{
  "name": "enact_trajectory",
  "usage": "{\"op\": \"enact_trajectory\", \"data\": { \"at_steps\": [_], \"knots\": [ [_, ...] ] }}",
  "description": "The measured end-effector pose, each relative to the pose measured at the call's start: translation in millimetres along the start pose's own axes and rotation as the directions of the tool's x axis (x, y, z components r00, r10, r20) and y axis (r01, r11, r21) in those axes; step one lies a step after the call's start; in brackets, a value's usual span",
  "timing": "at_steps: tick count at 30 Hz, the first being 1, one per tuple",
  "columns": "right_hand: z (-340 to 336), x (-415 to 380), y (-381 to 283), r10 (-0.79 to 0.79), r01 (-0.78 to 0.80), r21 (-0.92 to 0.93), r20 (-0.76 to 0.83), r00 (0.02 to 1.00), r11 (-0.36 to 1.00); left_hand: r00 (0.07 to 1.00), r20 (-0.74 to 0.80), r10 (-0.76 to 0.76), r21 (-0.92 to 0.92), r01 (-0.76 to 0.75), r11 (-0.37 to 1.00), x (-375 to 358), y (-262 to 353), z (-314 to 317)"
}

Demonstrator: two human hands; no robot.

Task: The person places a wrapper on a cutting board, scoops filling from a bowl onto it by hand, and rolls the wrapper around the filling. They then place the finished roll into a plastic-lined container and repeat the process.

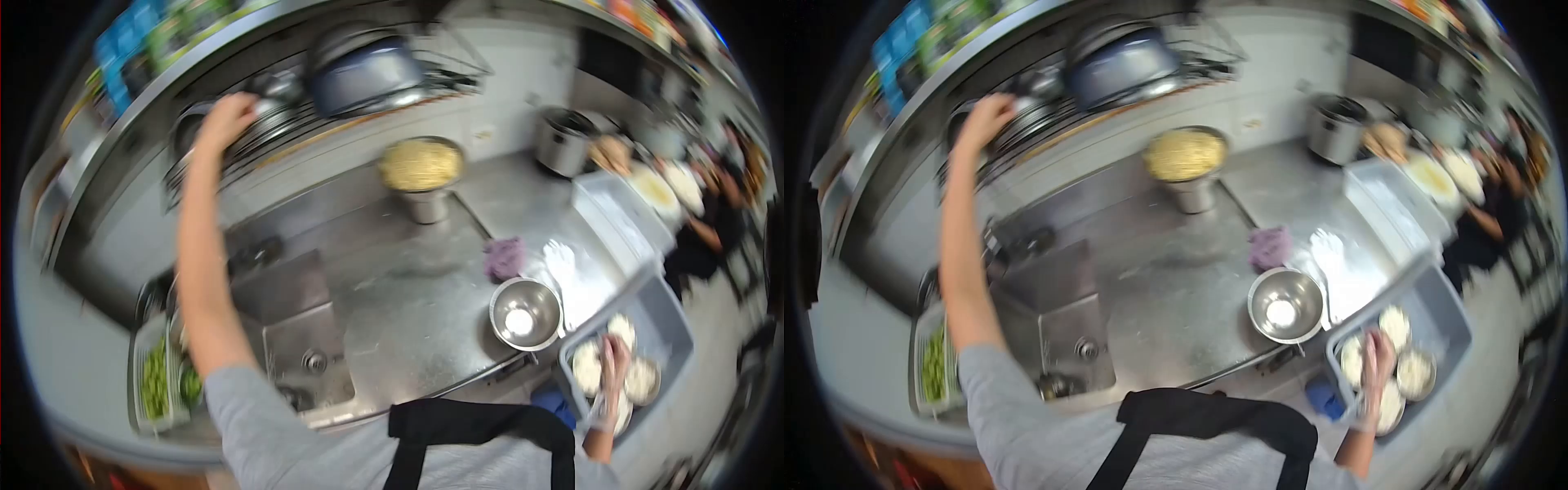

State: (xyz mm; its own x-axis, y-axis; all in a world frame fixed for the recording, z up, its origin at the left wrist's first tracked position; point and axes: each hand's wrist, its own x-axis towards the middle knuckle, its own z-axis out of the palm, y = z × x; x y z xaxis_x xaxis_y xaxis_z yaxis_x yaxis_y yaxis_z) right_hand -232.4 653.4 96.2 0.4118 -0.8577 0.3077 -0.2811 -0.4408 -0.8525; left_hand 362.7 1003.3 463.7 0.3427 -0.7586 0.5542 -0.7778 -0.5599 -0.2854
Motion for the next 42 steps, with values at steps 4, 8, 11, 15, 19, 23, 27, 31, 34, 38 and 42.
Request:
{"op": "enact_trajectory", "data": {
  "at_steps": [4,8,11,15,19,23,27,31,34,38,42],
  "knots": [
    [16,1,-31,-0.162,0.163,-0.168,0.019,0.987,0.972,0.996,-0.015,0.087,-0.058,-0.087,0.994,2,-7,9],
    [22,-5,-70,-0.169,0.167,-0.305,0.021,0.985,0.938,0.996,0.077,0.044,-0.027,-0.042,0.999,13,-23,15],
    [21,-14,-73,-0.159,0.157,-0.278,0.016,0.987,0.948,0.992,0.088,0.091,0.042,-0.095,0.995,20,-21,10],
    [13,-27,-65,-0.087,0.087,-0.292,0.011,0.996,0.952,0.994,0.107,0.017,0.11,-0.029,0.994,35,-33,10],
    [5,-45,-47,-0.16,0.14,-0.278,-0.051,0.986,0.95,0.988,-0.016,-0.152,-0.053,0.151,0.987,51,-100,37],
    [-14,-65,-50,-0.048,0.017,-0.333,-0.086,0.995,0.943,0.932,-0.363,-0.022,0.116,0.069,0.991,52,-129,53],
    [-38,-84,-46,0.017,-0.065,-0.343,-0.141,0.99,0.937,0.747,-0.652,0.132,0.234,0.032,0.972,40,-99,36],
    [-72,-107,-37,0.028,-0.097,-0.373,-0.187,0.982,0.923,0.651,-0.757,0.055,0.149,0.09,0.985,3,-30,19],
    [-101,-129,-23,0.074,-0.17,-0.387,-0.252,0.965,0.906,0.57,-0.801,-0.182,-0.203,0.028,0.979,-39,80,2],
    [-149,-167,1,0.02,-0.111,-0.337,-0.261,0.965,0.935,0.624,-0.772,-0.116,-0.465,-0.432,0.772,-105,283,10],
    [-201,-206,29,0.147,-0.142,0.038,-0.209,0.967,0.989,0.98,-0.104,-0.172,-0.992,-0.089,0.091,-165,543,18]
  ]
}}
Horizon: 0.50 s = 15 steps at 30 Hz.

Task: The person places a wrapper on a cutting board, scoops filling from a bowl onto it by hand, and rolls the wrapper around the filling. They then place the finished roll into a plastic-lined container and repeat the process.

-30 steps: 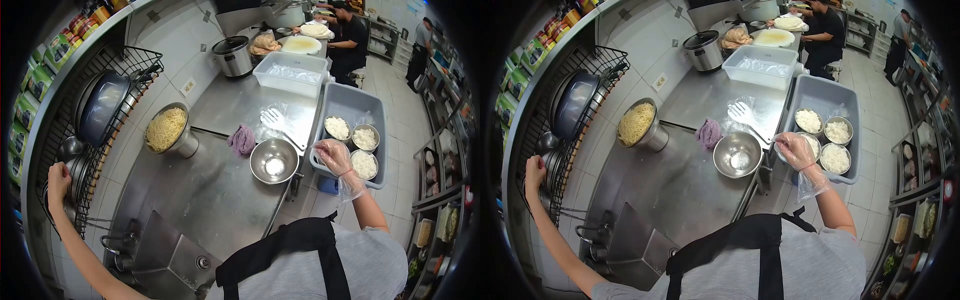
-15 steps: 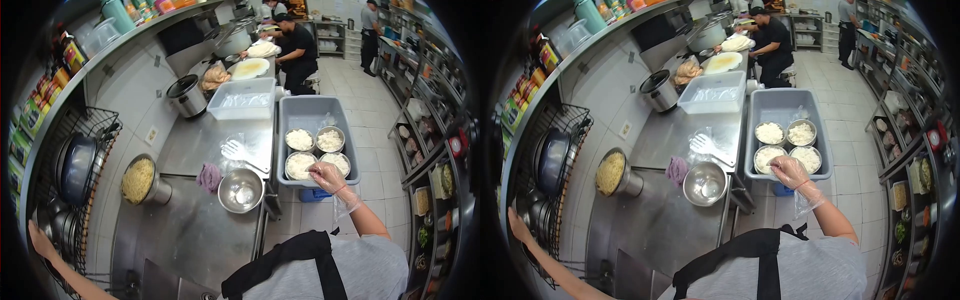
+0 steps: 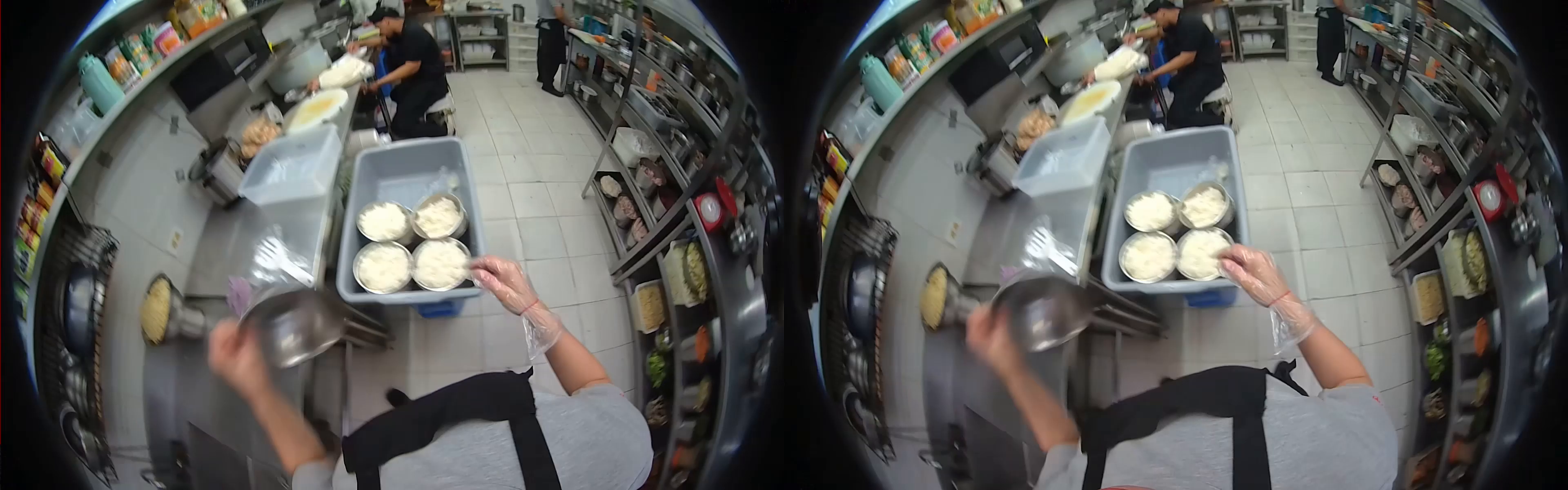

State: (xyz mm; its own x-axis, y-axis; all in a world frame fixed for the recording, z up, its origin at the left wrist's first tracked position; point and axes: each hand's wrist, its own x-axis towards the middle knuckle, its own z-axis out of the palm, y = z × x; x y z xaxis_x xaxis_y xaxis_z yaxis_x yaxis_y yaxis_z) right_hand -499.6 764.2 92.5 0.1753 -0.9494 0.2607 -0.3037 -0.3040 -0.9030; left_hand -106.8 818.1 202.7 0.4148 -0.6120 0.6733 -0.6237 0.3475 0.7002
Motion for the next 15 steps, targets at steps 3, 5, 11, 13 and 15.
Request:
{"op": "enact_trajectory", "data": {
  "at_steps": [3,5,11,13,15],
  "knots": [
    [-43,-11,33,0.148,-0.263,0.502,0.257,0.955,0.824,0.798,0.409,-0.444,-0.411,0.595,0.691,-67,15,163],
    [-71,-17,36,0.208,-0.303,0.663,0.221,0.953,0.685,0.705,0.59,-0.393,-0.5,0.702,0.508,-95,26,239],
    [-152,-16,74,0.224,-0.244,0.699,0.122,0.967,0.672,0.581,0.718,-0.383,-0.44,0.806,0.396,-131,83,356],
    [-166,-5,100,0.389,-0.263,0.631,-0.067,0.919,0.73,0.589,0.755,-0.289,-0.39,0.757,0.524,-146,86,383],
    [-184,11,139,0.442,-0.258,0.647,-0.137,0.886,0.718,0.426,0.886,-0.185,-0.263,0.789,0.555,-142,90,398]
  ]
}}
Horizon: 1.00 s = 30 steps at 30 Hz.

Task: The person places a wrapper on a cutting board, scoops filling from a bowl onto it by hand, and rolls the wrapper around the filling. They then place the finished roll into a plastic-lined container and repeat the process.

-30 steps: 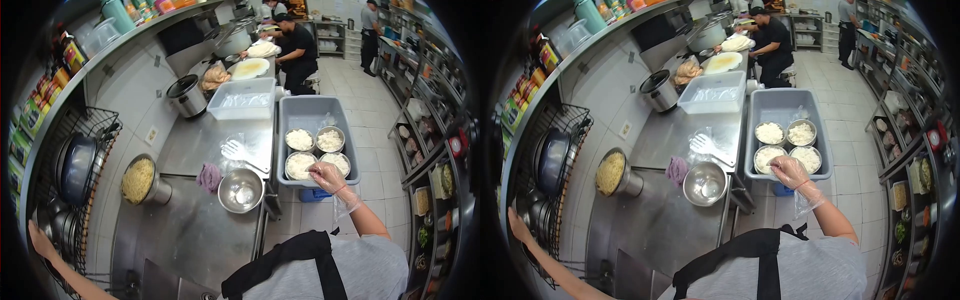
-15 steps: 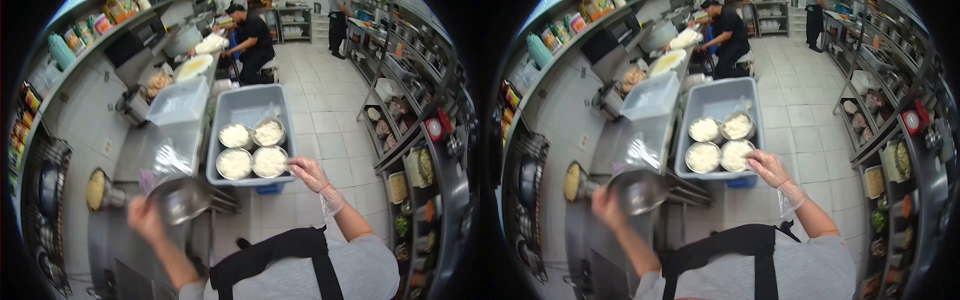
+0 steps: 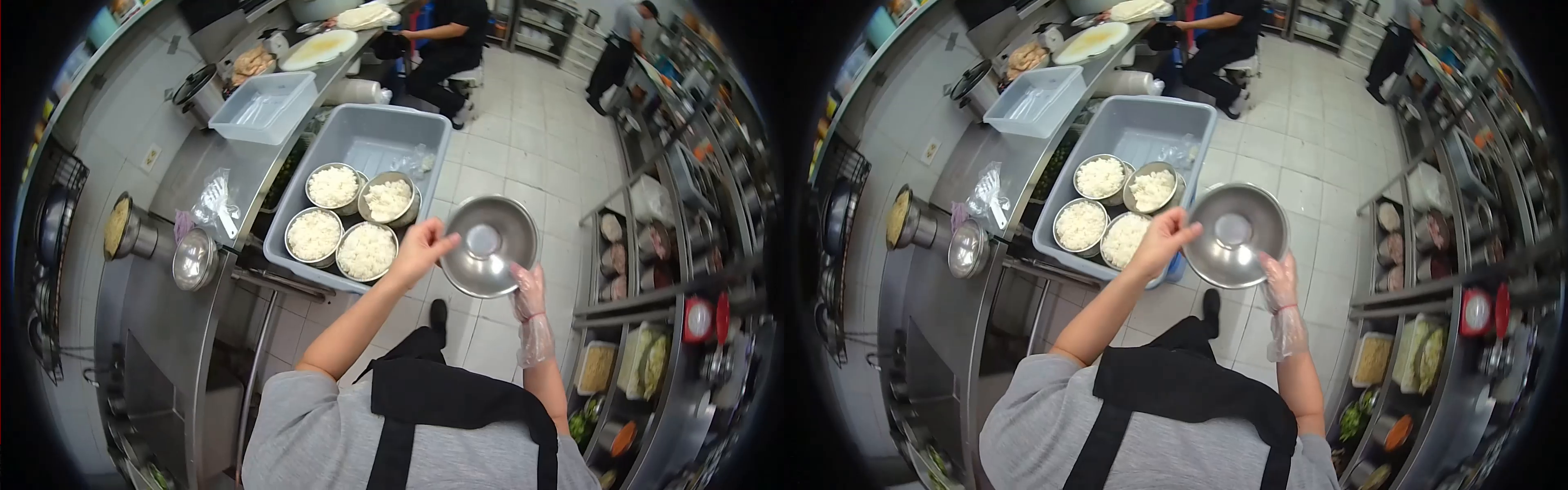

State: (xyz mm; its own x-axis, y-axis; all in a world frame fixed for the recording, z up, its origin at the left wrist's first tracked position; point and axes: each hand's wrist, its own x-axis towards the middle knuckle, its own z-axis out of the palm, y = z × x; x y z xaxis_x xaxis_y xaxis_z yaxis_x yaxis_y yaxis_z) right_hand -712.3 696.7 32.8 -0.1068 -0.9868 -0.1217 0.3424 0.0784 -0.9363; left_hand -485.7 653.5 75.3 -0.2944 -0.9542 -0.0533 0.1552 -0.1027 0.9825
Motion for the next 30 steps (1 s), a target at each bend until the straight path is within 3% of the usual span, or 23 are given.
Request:
{"op": "enact_trajectory", "data": {
  "at_steps": [2,4,7,10,11,12,13,14,16,18,20,22,26,28,30],
  "knots": [
    [-18,37,-1,0.04,-0.045,0.091,0.054,0.998,0.995,0.993,0.116,-0.037,-0.053,0.043,0.998,22,2,-3],
    [-36,80,-6,0.077,-0.091,0.158,0.092,0.993,0.983,0.997,0.07,-0.025,-0.011,0.026,1.0,50,1,-14],
    [-76,159,7,0.161,-0.136,0.256,-0.081,0.984,0.957,0.996,-0.083,-0.037,-0.027,0.035,0.999,97,-8,-42],
    [-183,224,38,0.242,-0.285,-0.047,-0.407,0.881,0.957,0.948,-0.315,-0.039,-0.066,0.019,0.998,151,-24,-59],
    [-213,234,38,0.242,-0.379,-0.156,-0.541,0.805,0.912,0.931,-0.362,-0.041,-0.064,0.019,0.998,167,-26,-58],
    [-275,246,56,0.245,-0.539,-0.308,-0.645,0.724,0.784,0.925,-0.376,-0.045,-0.07,0.02,0.997,183,-23,-54],
    [-325,238,65,0.201,-0.523,-0.299,-0.686,0.699,0.798,0.94,-0.337,-0.057,-0.092,0.028,0.995,199,-20,-48],
    [-334,222,52,0.027,-0.435,-0.415,-0.699,0.715,0.799,0.952,-0.298,-0.068,-0.111,0.036,0.993,213,-18,-42],
    [-328,270,48,0.041,-0.431,-0.452,-0.652,0.757,0.781,0.968,-0.248,-0.027,0.009,0.03,1.0,243,-12,-38],
    [-322,324,47,0.047,-0.41,-0.516,-0.578,0.815,0.752,0.999,-0.024,0.03,0.363,-0.019,0.931,273,-1,-39],
    [-317,381,48,0.057,-0.379,-0.58,-0.496,0.867,0.721,0.999,-0.034,-0.019,0.416,0.032,0.909,301,9,-46],
    [-312,445,51,0.066,-0.333,-0.642,-0.402,0.913,0.691,0.999,-0.027,0.031,0.654,-0.006,0.756,331,5,-61],
    [-309,579,41,0.093,-0.216,-0.761,-0.203,0.975,0.611,0.965,-0.234,0.121,0.653,0.063,0.755,388,2,-89],
    [-301,650,29,0.108,-0.143,-0.806,-0.099,0.989,0.575,0.869,-0.459,0.183,0.638,0.179,0.749,413,8,-104],
    [-291,717,18,0.122,-0.068,-0.838,-0.003,0.993,0.541,0.813,-0.54,0.22,0.646,0.232,0.727,439,14,-124]
  ]
}}
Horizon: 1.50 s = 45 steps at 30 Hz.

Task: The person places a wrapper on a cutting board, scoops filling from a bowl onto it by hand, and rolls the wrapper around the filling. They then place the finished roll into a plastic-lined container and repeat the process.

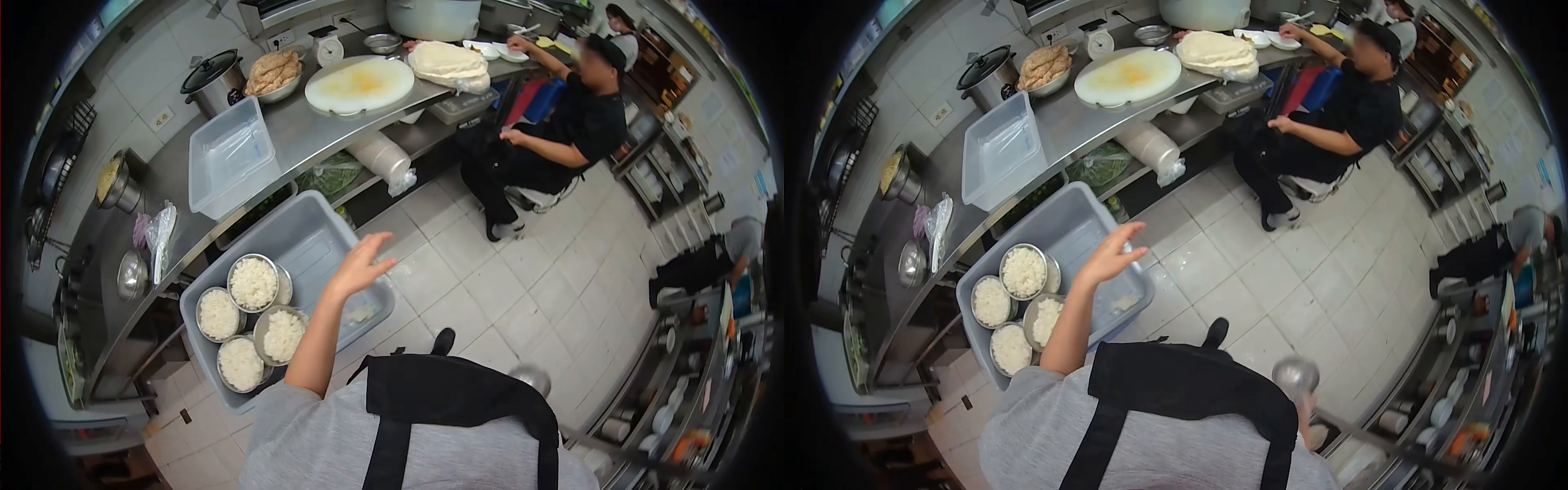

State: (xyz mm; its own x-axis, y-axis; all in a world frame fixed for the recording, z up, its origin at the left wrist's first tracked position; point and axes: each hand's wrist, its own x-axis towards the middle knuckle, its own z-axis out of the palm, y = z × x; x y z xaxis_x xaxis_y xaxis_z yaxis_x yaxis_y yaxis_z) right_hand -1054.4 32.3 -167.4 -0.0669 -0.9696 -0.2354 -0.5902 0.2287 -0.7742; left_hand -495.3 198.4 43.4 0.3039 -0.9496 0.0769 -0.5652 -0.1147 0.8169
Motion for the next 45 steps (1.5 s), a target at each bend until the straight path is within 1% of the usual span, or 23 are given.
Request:
{"op": "enact_trajectory", "data": {
  "at_steps": [3,5,6,7,9,11,12,13,14,20,22,23,24,26,27,28,30,33,36,38,42,44,45],
  "knots": [
    [-5,83,-25,-0.093,0.102,-0.079,0.117,0.989,0.992,0.988,-0.144,-0.048,0.102,0.063,0.993,43,6,-10],
    [28,181,-100,-0.306,0.324,-0.074,0.191,0.933,0.943,0.971,-0.207,-0.118,0.136,0.148,0.98,63,15,-20],
    [53,219,-141,-0.298,0.325,-0.135,0.189,0.936,0.936,0.964,-0.231,-0.133,0.138,0.167,0.976,73,13,-22],
    [74,242,-178,-0.345,0.347,0.036,0.256,0.903,0.937,0.946,-0.291,-0.143,0.169,0.198,0.965,82,8,-24],
    [97,219,-306,-0.321,0.328,0.071,0.473,0.82,0.942,0.9,-0.362,-0.241,0.135,0.307,0.942,101,-1,-30],
    [144,224,-355,-0.483,0.306,0.384,0.558,0.675,0.871,0.866,-0.406,-0.291,0.116,0.365,0.924,124,-21,-36],
    [173,228,-371,-0.548,0.313,0.458,0.591,0.592,0.832,0.843,-0.426,-0.329,0.102,0.406,0.908,136,-34,-40],
    [191,208,-401,-0.58,0.215,0.566,0.611,0.539,0.796,0.842,-0.434,-0.321,0.108,0.402,0.909,150,-46,-45],
    [214,204,-418,-0.613,0.236,0.585,0.61,0.502,0.776,0.834,-0.446,-0.325,0.104,0.409,0.907,164,-58,-49],
    [298,210,-533,-0.537,0.231,0.486,0.742,0.401,0.843,0.829,-0.526,-0.19,0.213,0.345,0.914,267,-124,-71],
    [306,220,-587,-0.586,0.098,0.59,0.743,0.322,0.802,0.807,-0.579,-0.117,0.353,0.377,0.857,300,-138,-74],
    [314,227,-612,-0.603,0.071,0.619,0.724,0.334,0.782,0.807,-0.582,-0.099,0.394,0.386,0.834,311,-141,-79],
    [327,242,-635,-0.637,0.135,0.634,0.692,0.339,0.761,0.811,-0.579,-0.087,0.434,0.396,0.809,318,-146,-82],
    [343,251,-684,-0.551,0.023,0.603,0.713,0.434,0.797,0.818,-0.574,-0.036,0.47,0.365,0.804,325,-157,-84],
    [354,260,-710,-0.523,0.085,0.541,0.743,0.418,0.837,0.825,-0.565,0.031,0.514,0.323,0.795,327,-161,-87],
    [378,275,-728,-0.602,0.047,0.635,0.703,0.378,0.771,0.813,-0.579,0.054,0.5,0.302,0.812,328,-161,-88],
    [412,288,-777,-0.619,0.181,0.594,0.727,0.297,0.784,0.827,-0.56,-0.054,0.445,0.355,0.822,327,-145,-96],
    [486,295,-845,-0.671,0.15,0.663,0.669,0.319,0.733,0.822,-0.566,-0.063,0.386,0.332,0.861,328,-146,-102],
    [546,291,-913,-0.594,0.005,0.631,0.727,0.344,0.775,0.812,-0.573,-0.11,0.334,0.354,0.873,321,-142,-105],
    [579,283,-953,-0.513,0.005,0.556,0.762,0.396,0.831,0.805,-0.574,-0.148,0.313,0.383,0.869,316,-136,-109],
    [654,282,-1002,-0.506,-0.001,0.542,0.786,0.356,0.84,0.796,-0.528,-0.295,0.202,0.455,0.867,315,-123,-120],
    [678,283,-1021,-0.597,0.131,0.584,0.765,0.243,0.801,0.79,-0.52,-0.326,0.167,0.468,0.868,319,-121,-127],
    [698,294,-1036,-0.487,0.086,0.48,0.863,0.133,0.873,0.752,-0.541,-0.376,0.071,0.486,0.871,320,-121,-131]
  ]
}}
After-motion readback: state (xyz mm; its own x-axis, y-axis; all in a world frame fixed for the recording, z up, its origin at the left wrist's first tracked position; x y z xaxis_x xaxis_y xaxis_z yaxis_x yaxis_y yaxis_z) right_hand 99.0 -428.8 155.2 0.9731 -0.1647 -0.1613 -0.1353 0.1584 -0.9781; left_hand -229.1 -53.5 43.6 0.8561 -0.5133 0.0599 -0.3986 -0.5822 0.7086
